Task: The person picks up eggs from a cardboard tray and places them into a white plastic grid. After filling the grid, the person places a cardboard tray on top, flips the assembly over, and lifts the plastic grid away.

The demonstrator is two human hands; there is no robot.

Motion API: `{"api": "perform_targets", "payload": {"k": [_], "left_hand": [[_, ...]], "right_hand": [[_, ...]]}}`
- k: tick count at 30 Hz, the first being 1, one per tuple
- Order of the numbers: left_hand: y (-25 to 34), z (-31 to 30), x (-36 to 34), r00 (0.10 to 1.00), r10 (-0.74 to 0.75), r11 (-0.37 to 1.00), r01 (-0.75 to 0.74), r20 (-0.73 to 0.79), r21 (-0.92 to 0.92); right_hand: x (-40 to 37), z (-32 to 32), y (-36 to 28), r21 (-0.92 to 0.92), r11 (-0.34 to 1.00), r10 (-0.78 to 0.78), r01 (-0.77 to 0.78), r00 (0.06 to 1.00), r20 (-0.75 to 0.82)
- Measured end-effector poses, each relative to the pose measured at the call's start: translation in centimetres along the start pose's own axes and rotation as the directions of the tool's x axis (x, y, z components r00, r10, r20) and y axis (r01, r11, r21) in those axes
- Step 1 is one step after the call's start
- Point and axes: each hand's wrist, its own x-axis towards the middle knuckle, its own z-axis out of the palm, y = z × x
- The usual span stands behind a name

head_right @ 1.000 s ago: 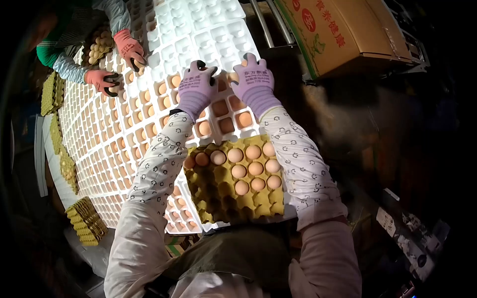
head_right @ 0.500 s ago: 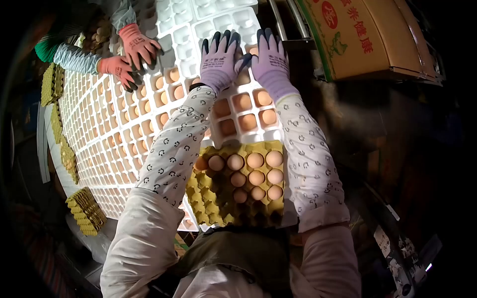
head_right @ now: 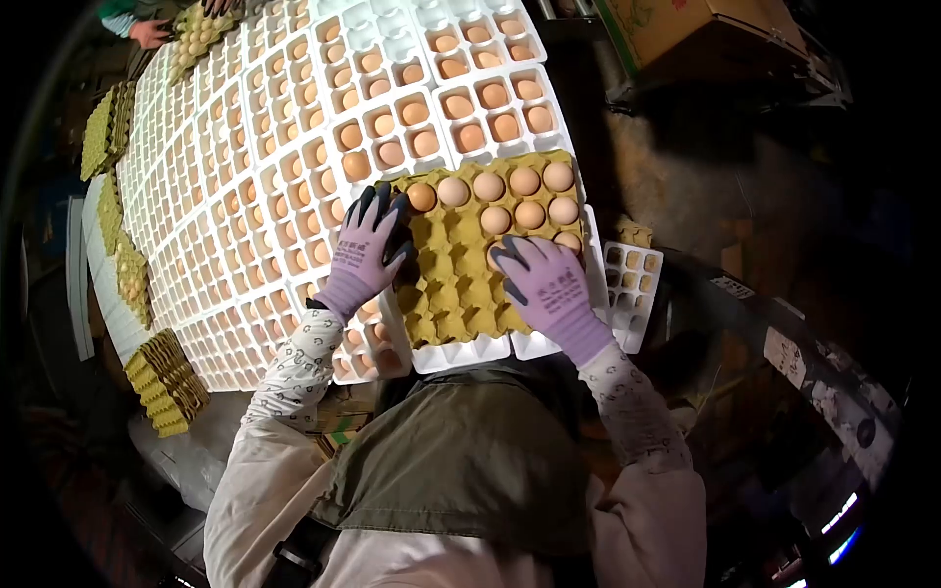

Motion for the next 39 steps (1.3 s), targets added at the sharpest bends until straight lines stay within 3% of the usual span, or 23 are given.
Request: {"api": "perform_targets", "payload": {"k": [5,6,7,8,9,10,11,13,14,15,16,18,20,21,22,24,25,26,27,30,33,38,39], "left_hand": [[-0.2,-1.8,1.5,1.000,-0.020,0.992,0.021,-0.009,0.127],[0.0,-2.8,1.5,0.985,-0.171,0.981,0.167,-0.024,-0.103],[0.0,-3.7,1.7,0.949,-0.316,0.896,0.298,-0.003,-0.331],[-0.4,-4.4,2.2,0.894,-0.446,0.743,0.401,0.051,-0.537],[-4.8,-1.2,2.6,0.883,-0.468,0.214,0.143,0.028,-0.966],[-6.1,-1.7,2.9,0.897,-0.435,-0.208,-0.012,0.081,-0.978],[-7.0,-1.7,3.0,0.929,-0.312,0.383,-0.070,-0.200,-0.921],[-4.4,-2.6,5.2,0.929,-0.331,0.362,0.288,0.167,-0.887],[-3.1,-3.1,6.3,0.882,-0.324,0.367,0.450,0.342,-0.814],[-0.3,-2.9,6.0,0.964,-0.211,0.826,0.266,0.164,-0.497],[1.1,-2.8,5.8,0.997,-0.014,1.000,0.013,0.075,0.004],[1.1,-2.1,6.5,0.976,-0.004,0.997,-0.012,0.216,0.073],[0.6,-2.7,7.0,0.993,-0.058,0.981,0.076,0.104,-0.179],[0.0,-2.9,7.3,0.998,-0.057,0.935,0.062,0.024,-0.349],[-0.2,-3.1,7.4,0.996,-0.074,0.860,0.038,-0.051,-0.508],[4.2,-6.4,8.5,0.981,-0.081,0.989,0.101,0.174,-0.111],[5.3,-5.3,8.9,0.984,-0.023,0.998,0.011,0.179,0.068],[5.7,-3.9,9.5,0.981,0.031,0.966,-0.079,0.192,0.247],[5.8,-3.4,10.1,0.958,0.080,0.936,-0.168,0.276,0.310],[4.4,-4.9,10.4,0.989,-0.016,1.000,0.017,0.144,-0.006],[-1.8,-5.3,14.1,0.946,-0.315,0.857,0.247,-0.081,-0.453],[-7.3,-6.0,24.2,0.929,-0.293,0.936,0.326,-0.225,0.130],[-7.3,-5.9,25.5,0.907,-0.345,0.927,0.369,-0.240,0.061]], "right_hand": [[2.6,0.7,-1.5,-0.243,0.970,0.108,-0.013,0.918,0.382],[1.7,0.7,-1.5,0.170,0.954,0.191,-0.245,0.940,0.282],[0.4,0.8,-0.5,0.567,0.735,0.302,-0.371,0.929,0.216],[-0.5,0.5,0.8,0.857,0.368,0.415,-0.360,0.889,0.196],[-0.9,-0.7,2.4,0.963,-0.004,0.465,-0.270,0.852,0.241],[-0.5,-2.3,2.6,0.976,-0.046,0.463,-0.213,0.861,0.210],[0.4,-2.1,2.8,0.921,0.287,0.434,-0.262,0.893,0.119],[3.6,-1.2,0.9,0.339,0.898,0.300,-0.279,0.954,-0.010],[4.9,0.4,0.8,0.150,0.961,0.234,-0.233,0.972,0.008],[5.9,3.1,1.1,-0.041,0.984,0.174,-0.172,0.984,0.038],[6.5,4.6,1.4,-0.226,0.969,0.123,-0.102,0.989,0.081],[6.8,2.4,1.2,0.004,0.979,0.204,-0.204,0.979,0.015],[5.6,-1.1,1.2,0.322,0.869,0.397,-0.375,0.918,-0.002],[5.5,-2.1,1.7,0.852,0.238,0.577,-0.466,0.774,0.263],[5.7,-3.7,2.5,0.914,0.022,0.537,-0.406,0.776,0.332],[6.7,-4.6,2.8,0.846,0.228,0.531,-0.482,0.790,0.306],[7.7,-3.6,2.8,0.521,0.721,0.462,-0.457,0.877,0.129],[9.1,-2.5,2.6,0.003,0.956,0.294,-0.295,0.955,0.021],[10.3,-2.3,2.1,-0.218,0.960,0.207,-0.175,0.969,0.137],[12.5,-0.7,3.3,-0.293,0.954,0.167,-0.060,0.920,0.355],[12.6,-2.3,5.0,-0.073,0.983,0.183,-0.170,0.955,0.232],[20.8,-3.6,11.9,0.329,0.918,0.280,-0.222,0.949,-0.142],[24.0,-3.6,12.7,0.230,0.941,0.295,-0.249,0.937,-0.190]]}}
